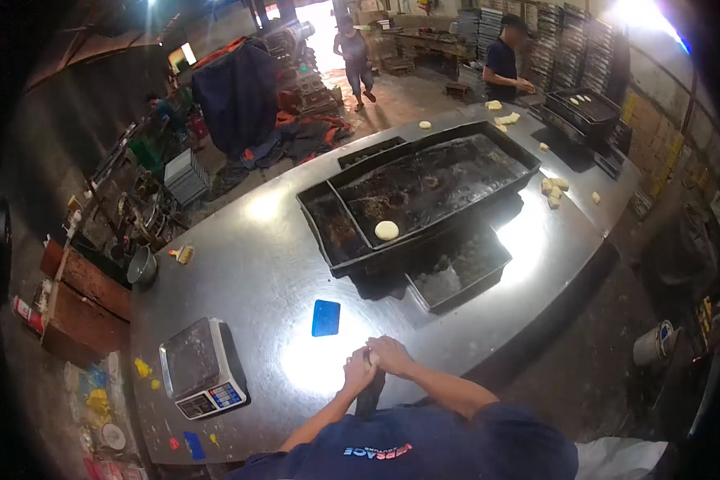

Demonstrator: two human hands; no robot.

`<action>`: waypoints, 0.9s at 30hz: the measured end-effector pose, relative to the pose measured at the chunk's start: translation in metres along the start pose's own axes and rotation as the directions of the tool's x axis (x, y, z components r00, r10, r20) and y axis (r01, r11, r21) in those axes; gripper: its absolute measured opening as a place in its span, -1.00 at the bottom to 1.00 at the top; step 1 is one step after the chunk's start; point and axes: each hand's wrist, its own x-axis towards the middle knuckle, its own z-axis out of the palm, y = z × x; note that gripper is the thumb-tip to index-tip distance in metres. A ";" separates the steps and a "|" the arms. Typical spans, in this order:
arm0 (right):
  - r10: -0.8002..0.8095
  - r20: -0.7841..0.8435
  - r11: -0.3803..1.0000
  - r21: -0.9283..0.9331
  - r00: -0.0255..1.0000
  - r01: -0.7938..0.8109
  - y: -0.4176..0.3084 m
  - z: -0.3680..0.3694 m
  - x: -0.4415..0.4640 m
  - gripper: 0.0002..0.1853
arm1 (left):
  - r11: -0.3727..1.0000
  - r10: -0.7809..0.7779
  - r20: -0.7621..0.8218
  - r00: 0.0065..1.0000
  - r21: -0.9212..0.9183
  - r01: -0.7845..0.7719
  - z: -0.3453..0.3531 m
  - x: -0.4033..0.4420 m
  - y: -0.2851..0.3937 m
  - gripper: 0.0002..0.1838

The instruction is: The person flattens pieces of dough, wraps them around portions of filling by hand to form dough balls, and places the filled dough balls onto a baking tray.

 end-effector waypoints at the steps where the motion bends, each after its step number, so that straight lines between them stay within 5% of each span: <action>1: 0.104 0.051 0.994 -0.039 0.993 -0.102 -0.004 0.003 0.000 -0.30 | 1.000 -0.016 -0.012 1.000 0.020 0.017 0.000 -0.006 0.002 -0.38; 4: 0.327 0.069 0.945 -0.006 0.943 -0.327 -0.002 -0.001 0.004 -0.36 | 0.999 -0.030 -0.044 0.999 0.029 0.031 -0.001 -0.006 0.011 -0.39; 7: 0.219 0.253 0.952 0.155 0.942 -0.262 0.025 -0.017 -0.017 -0.49 | 1.000 -0.005 0.019 1.000 0.019 0.004 -0.005 -0.005 0.011 -0.44; 10: 0.332 0.268 0.843 0.346 0.904 -0.412 0.026 -0.037 -0.041 -0.59 | 0.995 0.016 0.116 0.993 0.091 -0.027 -0.009 -0.002 0.013 -0.52; 14: 0.093 -0.167 0.994 0.076 0.982 -0.081 0.072 -0.024 -0.076 -0.70 | 0.992 -0.014 0.101 0.995 0.126 0.001 -0.008 -0.002 0.019 -0.56; 17: 0.581 -0.250 0.811 0.260 0.775 -0.524 0.107 -0.052 -0.102 -0.76 | 0.985 -0.107 0.089 0.990 0.147 0.093 0.001 0.002 0.014 -0.55; 19: 0.605 -0.097 0.769 0.329 0.790 -0.548 0.099 -0.102 -0.113 -0.73 | 0.969 -0.134 0.082 0.988 0.222 0.113 0.005 0.006 0.038 -0.51; 21: 0.512 0.181 0.750 0.382 0.840 -0.540 0.082 -0.136 -0.104 -0.69 | 0.998 0.058 0.011 0.998 -0.036 -0.057 0.019 0.022 0.060 -0.29; 22: 0.473 0.211 0.741 0.429 0.855 -0.516 0.067 -0.142 -0.098 -0.68 | 0.943 0.137 0.030 0.990 -0.310 -0.121 0.016 0.022 0.084 -0.29; 23: 0.368 0.214 0.727 0.541 0.905 -0.423 0.055 -0.147 -0.090 -0.66 | 0.731 0.138 0.215 0.967 -0.681 0.047 0.008 0.024 0.118 -0.35; 24: 0.318 0.263 0.444 0.807 0.911 -0.388 0.036 -0.147 -0.084 -0.67 | 0.675 0.170 0.376 0.911 -0.718 0.171 -0.007 0.027 0.148 -0.42; 25: 0.205 0.133 0.567 0.791 0.970 -0.228 0.017 -0.151 -0.076 -0.68 | 0.726 0.144 0.443 0.885 -0.655 0.210 0.011 0.034 0.143 -0.47; 26: 0.279 0.134 0.701 0.648 0.951 -0.297 0.013 -0.154 -0.074 -0.66 | 0.779 0.080 0.496 0.865 -0.572 0.256 0.008 0.040 0.151 -0.49; 27: 0.228 0.001 0.835 0.514 0.974 -0.196 0.017 -0.151 -0.068 -0.62 | 0.728 0.049 0.490 0.871 -0.614 0.305 0.004 0.038 0.160 -0.49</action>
